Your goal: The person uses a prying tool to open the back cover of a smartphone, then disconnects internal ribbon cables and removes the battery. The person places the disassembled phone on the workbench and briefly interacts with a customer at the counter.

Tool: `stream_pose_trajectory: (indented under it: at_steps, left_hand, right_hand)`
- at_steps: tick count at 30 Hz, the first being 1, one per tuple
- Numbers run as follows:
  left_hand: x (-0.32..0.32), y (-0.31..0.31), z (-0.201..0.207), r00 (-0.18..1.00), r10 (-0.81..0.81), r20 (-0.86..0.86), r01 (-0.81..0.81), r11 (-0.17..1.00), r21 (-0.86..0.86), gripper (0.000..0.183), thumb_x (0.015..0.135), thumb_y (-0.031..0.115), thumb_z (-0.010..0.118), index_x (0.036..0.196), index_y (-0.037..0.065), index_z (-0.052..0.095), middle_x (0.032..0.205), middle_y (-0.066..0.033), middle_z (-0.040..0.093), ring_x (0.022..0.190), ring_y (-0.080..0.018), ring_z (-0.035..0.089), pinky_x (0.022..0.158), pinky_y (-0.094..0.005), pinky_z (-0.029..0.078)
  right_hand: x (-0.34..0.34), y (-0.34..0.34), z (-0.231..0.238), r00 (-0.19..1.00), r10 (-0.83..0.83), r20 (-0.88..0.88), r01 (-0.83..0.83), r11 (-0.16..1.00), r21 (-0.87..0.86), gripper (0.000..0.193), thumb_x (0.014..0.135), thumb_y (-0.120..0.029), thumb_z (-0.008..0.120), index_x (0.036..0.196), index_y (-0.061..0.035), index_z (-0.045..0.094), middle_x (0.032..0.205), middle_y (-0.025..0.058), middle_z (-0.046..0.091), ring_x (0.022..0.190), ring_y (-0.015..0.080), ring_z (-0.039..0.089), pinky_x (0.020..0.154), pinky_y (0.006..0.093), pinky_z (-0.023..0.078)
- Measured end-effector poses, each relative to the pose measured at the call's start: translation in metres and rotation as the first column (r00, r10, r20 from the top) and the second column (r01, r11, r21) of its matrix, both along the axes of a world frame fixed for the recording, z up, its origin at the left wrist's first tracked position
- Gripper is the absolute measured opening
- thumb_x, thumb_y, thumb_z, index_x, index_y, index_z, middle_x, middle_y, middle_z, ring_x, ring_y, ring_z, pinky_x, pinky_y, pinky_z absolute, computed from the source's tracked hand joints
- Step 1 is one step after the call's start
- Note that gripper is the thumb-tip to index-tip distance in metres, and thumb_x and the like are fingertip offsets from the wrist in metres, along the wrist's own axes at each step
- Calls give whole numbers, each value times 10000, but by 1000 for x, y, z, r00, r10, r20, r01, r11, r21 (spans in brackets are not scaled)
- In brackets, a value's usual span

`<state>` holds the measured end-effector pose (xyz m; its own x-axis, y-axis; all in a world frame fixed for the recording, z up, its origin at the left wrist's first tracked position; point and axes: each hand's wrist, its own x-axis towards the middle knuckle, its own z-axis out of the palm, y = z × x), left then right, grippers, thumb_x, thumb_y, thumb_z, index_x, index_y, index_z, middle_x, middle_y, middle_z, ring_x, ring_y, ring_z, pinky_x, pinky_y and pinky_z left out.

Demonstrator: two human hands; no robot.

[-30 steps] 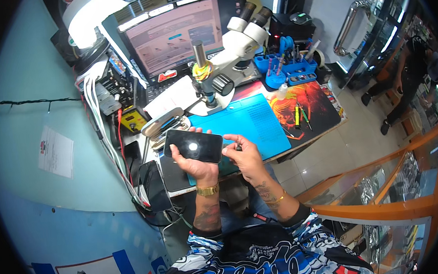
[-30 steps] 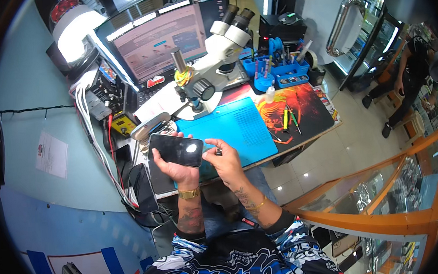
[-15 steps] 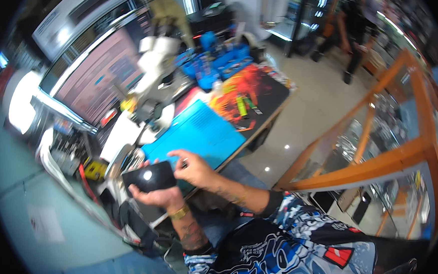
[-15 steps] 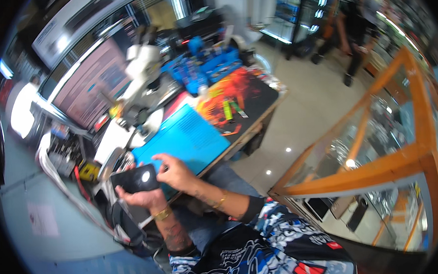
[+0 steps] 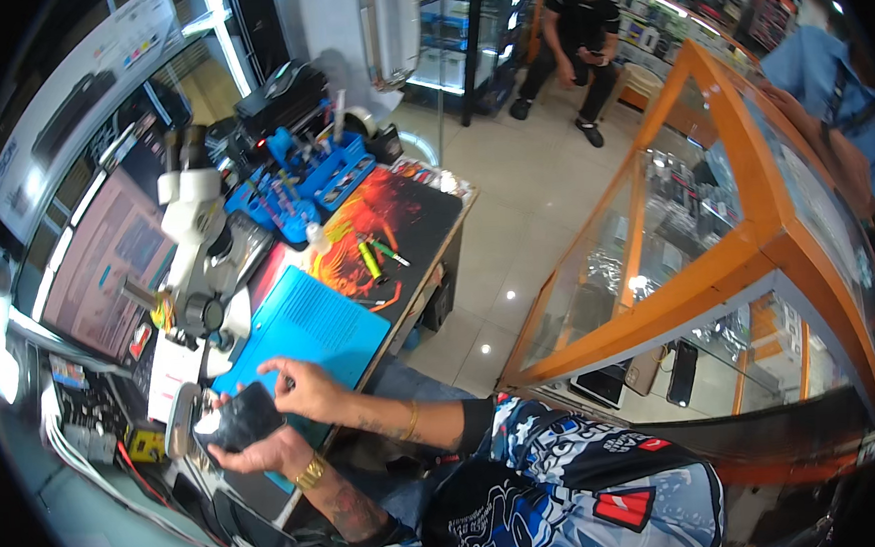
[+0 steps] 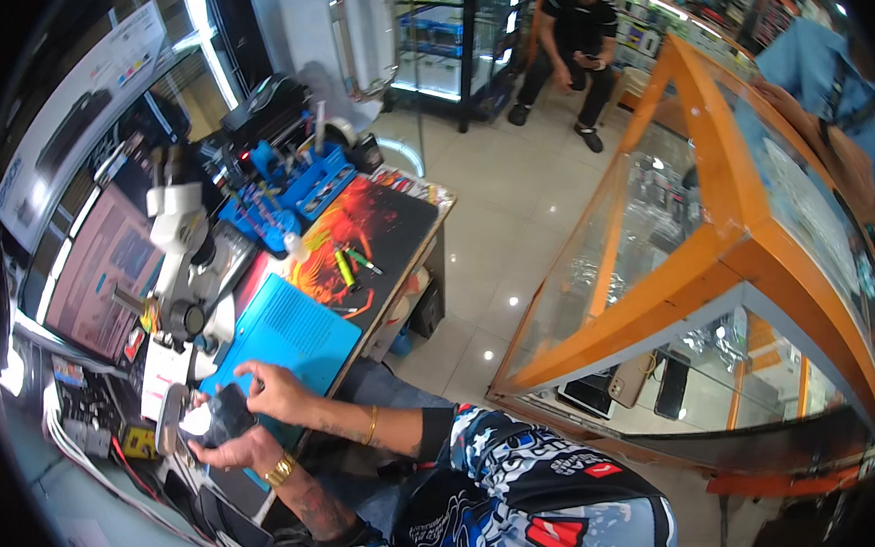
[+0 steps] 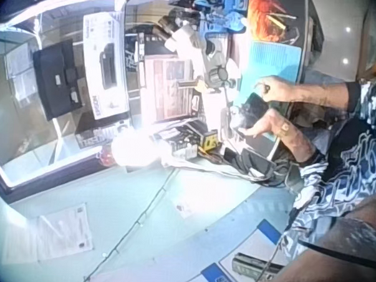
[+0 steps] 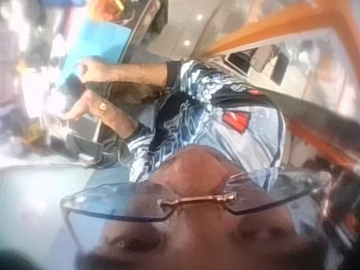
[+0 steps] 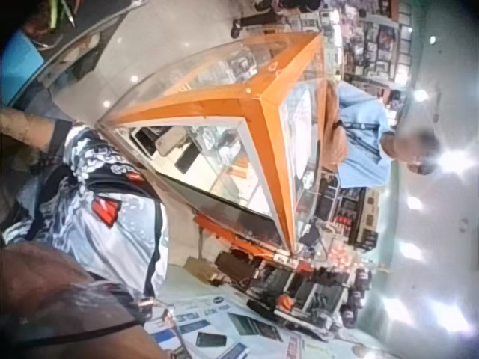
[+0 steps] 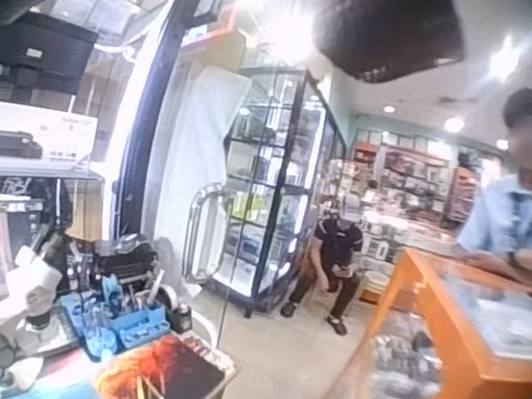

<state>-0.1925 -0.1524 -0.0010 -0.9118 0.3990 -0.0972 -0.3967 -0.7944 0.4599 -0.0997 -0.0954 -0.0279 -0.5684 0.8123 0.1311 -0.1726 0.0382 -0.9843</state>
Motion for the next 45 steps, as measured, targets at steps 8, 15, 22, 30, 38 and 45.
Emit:
stream_pose_trajectory:
  at_steps: [8,15,22,30,38,45]
  left_hand:
    - [-2,3,0,994,-88,58,84,994,65,527,1008,522,402,1238,103,625,1021,-91,687,938,-277,669,850,-549,563]
    - [12,-5,1,997,-17,73,15,1000,17,591,1006,571,412,1302,76,542,1179,-93,634,1073,-259,615,909,-552,546]
    - [19,-6,11,999,-19,-46,21,999,37,609,1010,580,418,1369,98,516,1206,-92,622,1104,-251,603,929,-531,539]
    - [22,-9,4,979,-22,-201,39,996,80,657,1014,562,425,1521,146,396,1218,-95,596,1117,-245,587,962,-515,526]
    - [26,-13,-8,928,-23,-371,76,989,129,713,1004,561,434,1591,180,292,1237,-110,597,1146,-259,588,986,-528,522]
    - [29,-11,-6,939,36,-343,11,991,133,713,1006,553,433,1580,149,310,1243,-113,586,1143,-256,585,1005,-527,505]
  right_hand:
    - [42,10,28,983,168,74,-165,985,-39,392,958,-94,624,1331,22,629,993,61,697,875,98,605,798,282,526]
    - [42,5,40,981,179,72,-167,974,-152,495,885,-30,690,1360,62,585,944,62,728,871,87,632,804,246,517]
    - [34,-3,33,986,164,-7,-161,961,-223,629,849,-14,717,1439,61,513,942,47,704,871,75,630,803,231,515]
    - [33,2,34,978,161,132,-144,981,-128,631,809,-13,739,1406,70,549,866,33,688,838,71,621,777,230,510]
    - [33,1,37,975,217,41,-200,946,-255,646,795,20,707,1416,65,534,861,-10,565,825,77,533,761,230,459]
    - [30,-2,38,981,185,64,-171,969,-181,589,803,16,693,1373,56,552,869,-10,561,835,79,524,768,237,452]
